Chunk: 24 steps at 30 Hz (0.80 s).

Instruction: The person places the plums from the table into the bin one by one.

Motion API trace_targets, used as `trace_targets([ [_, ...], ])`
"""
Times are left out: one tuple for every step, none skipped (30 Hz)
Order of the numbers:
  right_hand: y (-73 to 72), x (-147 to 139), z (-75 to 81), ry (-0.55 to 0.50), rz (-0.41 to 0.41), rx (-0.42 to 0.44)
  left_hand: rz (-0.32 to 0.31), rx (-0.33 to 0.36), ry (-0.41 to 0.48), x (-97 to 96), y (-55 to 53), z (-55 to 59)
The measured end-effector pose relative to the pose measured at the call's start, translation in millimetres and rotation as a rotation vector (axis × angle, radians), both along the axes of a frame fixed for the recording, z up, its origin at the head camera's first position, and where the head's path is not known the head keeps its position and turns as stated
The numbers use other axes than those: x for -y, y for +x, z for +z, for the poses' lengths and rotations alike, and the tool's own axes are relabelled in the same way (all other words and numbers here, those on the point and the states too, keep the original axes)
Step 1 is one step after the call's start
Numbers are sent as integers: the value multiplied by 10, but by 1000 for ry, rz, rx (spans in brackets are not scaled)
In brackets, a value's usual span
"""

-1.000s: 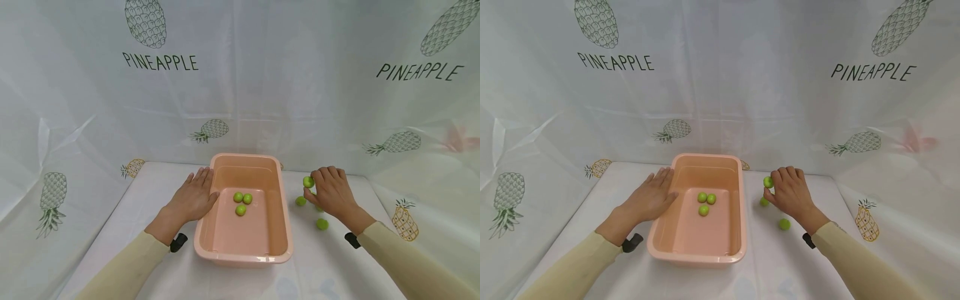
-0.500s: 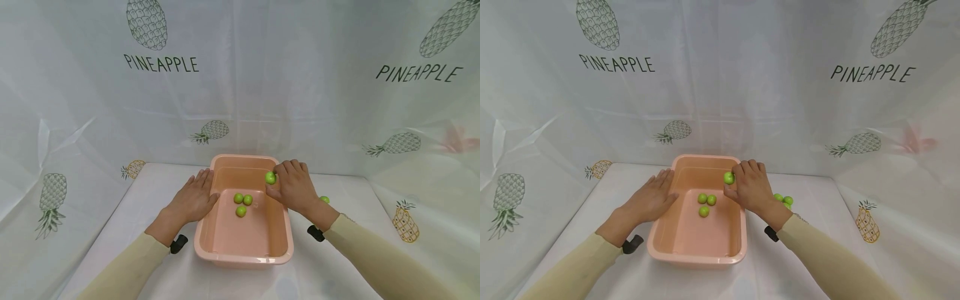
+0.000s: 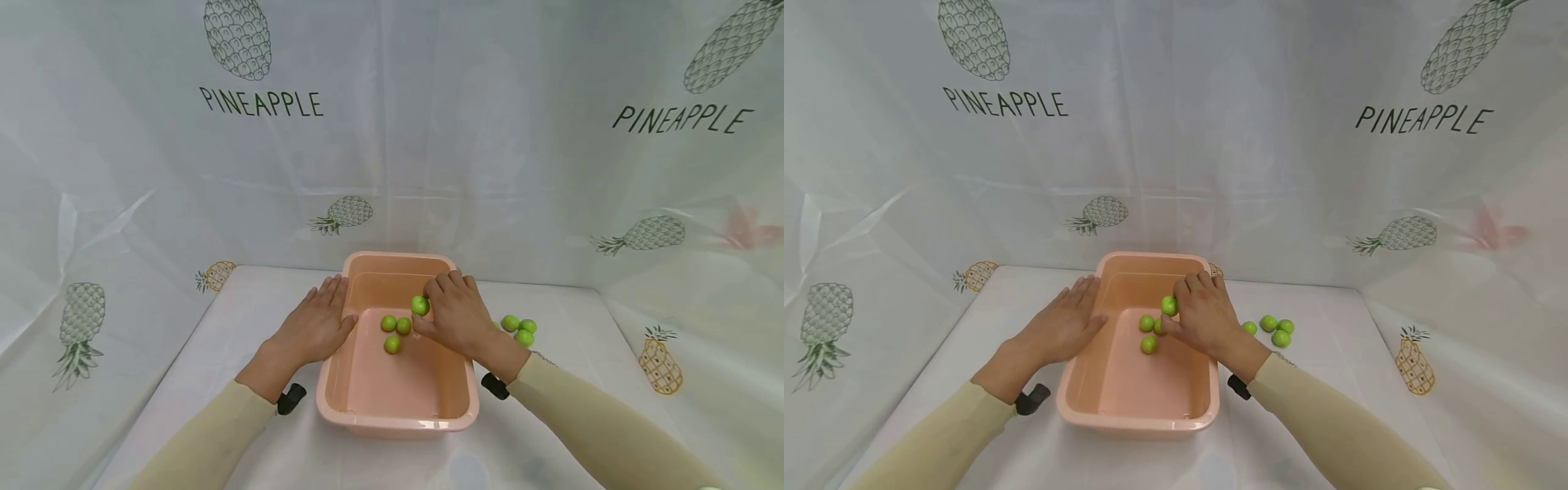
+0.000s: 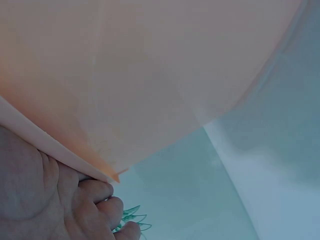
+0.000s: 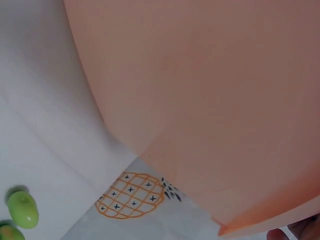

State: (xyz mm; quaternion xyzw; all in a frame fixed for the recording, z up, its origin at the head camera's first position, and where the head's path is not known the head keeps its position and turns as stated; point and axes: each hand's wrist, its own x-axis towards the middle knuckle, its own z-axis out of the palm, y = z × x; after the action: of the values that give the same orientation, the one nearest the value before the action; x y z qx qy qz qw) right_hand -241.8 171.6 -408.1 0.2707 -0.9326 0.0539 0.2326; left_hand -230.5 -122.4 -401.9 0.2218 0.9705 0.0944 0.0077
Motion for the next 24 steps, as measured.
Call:
trace_targets([
  [1,1,-3,1,-2,0,0,-2,-1,2,1,-1],
  [0,0,-6,2,-5,0,0,-4,0,4,1,-3],
  [0,-1,-9,4,-8,1,-2,-7,1,6,1,-4],
  [-1,-1,-11,5,-11,3,-2,-7,1,7,0,-4],
  [-2,-2,-14,6,-13,4,-2,-6,0,8,-1,-4],
  [-3,-2,-16,7,-14,6,-1,-5,-1,8,-1,-4],
  [-3,-3,-18,8,-16,7,-2,-5,1,8,-2,-4],
  [-4,-4,-19,9,-17,7,-3,-5,4,9,-3,-4],
  [-4,-3,-20,9,-17,8,-4,-6,4,8,-3,-2],
  [-3,-2,-19,8,-17,7,-3,-3,3,8,-3,-2],
  [-3,-1,-19,7,-17,5,-3,-2,1,9,-4,-3],
  [-2,0,-17,7,-18,4,-3,-1,0,10,-6,-5],
  [-1,1,-16,6,-19,3,-3,0,1,11,-8,-7],
  [0,3,-16,6,-21,4,-2,1,1,12,-9,-10],
  [1,4,-16,6,-22,5,-1,3,2,13,-11,-13],
  [2,5,-15,5,-23,6,0,6,4,14,-12,-16],
  [4,5,-16,5,-25,6,-1,5,7,15,-12,-18],
  [6,5,-15,4,-26,6,-1,4,11,15,-10,-19],
  [7,4,-16,2,-27,3,-1,3,15,13,-8,-18],
  [9,4,-17,0,-27,0,-1,1,17,12,-5,-18],
  [10,3,-17,-3,-24,-5,-1,2,19,10,-2,-17],
  [11,2,-18,-6,-21,-11,-1,1,21,8,-1,-18],
  [10,0,-22,-10,-17,-16,-1,0,23,8,1,-19],
  [10,-2,-25,-14,-14,-18,-2,1,25,8,1,-21],
])
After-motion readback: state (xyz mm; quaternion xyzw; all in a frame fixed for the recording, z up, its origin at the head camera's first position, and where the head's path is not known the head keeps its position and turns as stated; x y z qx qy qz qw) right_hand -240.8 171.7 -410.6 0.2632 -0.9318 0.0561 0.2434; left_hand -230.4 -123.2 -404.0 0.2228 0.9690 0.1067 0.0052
